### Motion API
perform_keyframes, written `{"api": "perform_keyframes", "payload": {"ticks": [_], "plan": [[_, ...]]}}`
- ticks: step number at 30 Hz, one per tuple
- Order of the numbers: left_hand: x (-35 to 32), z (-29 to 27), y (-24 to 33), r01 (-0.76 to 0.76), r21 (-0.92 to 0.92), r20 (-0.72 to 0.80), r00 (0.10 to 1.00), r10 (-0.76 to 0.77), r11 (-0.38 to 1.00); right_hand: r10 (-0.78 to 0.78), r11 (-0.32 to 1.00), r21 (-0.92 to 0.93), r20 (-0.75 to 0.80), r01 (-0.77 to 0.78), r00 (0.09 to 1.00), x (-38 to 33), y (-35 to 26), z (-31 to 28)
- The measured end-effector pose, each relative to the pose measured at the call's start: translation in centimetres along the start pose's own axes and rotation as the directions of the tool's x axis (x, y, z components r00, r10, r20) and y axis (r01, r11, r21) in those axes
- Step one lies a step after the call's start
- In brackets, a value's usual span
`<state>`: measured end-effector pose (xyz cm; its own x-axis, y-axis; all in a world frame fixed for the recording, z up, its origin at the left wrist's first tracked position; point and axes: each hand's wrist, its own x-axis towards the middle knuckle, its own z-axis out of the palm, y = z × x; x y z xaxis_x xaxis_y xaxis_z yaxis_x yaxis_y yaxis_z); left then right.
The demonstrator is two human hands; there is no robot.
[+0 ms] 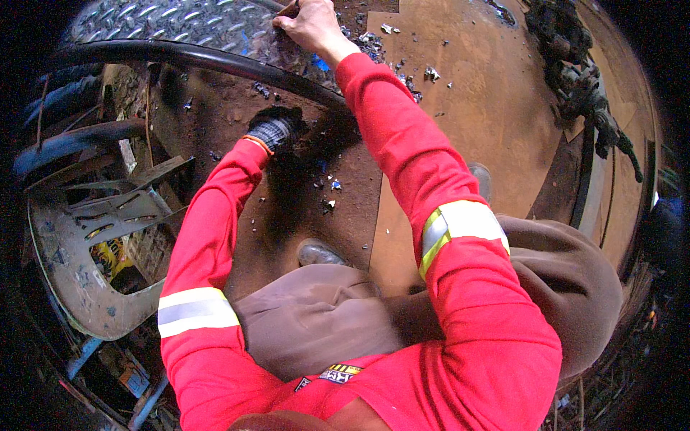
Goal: The person scrapes blue paint off a curved metal sheet using a handheld scraper. The person holds the sheet with one hand and scrapes with the other, then walks across the workshop floor.
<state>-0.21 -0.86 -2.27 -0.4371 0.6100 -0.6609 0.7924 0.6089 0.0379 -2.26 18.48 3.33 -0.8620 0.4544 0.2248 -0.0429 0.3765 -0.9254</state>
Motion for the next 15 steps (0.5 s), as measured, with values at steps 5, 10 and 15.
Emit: {"api": "perform_keyframes", "payload": {"ticks": [5,10,15], "plan": [[0.1,0.5,0.0,-0.015,0.002,-0.04,0.999,0.015,1.0,-0.151,0.973,-0.192,-0.097,0.13,0.984,0.5,1.3,1.1],[0.7,0.7,-0.2,0.016,0.026,-0.026,1.0,-0.016,1.0,-0.053,0.995,-0.092,-0.101,0.044,0.994,0.9,2.0,0.9],[-0.1,0.4,-0.1,-0.031,0.011,-0.078,0.996,0.032,0.999,0.142,0.989,0.034,0.043,-0.143,0.989,-0.5,-1.3,-0.8]]}}
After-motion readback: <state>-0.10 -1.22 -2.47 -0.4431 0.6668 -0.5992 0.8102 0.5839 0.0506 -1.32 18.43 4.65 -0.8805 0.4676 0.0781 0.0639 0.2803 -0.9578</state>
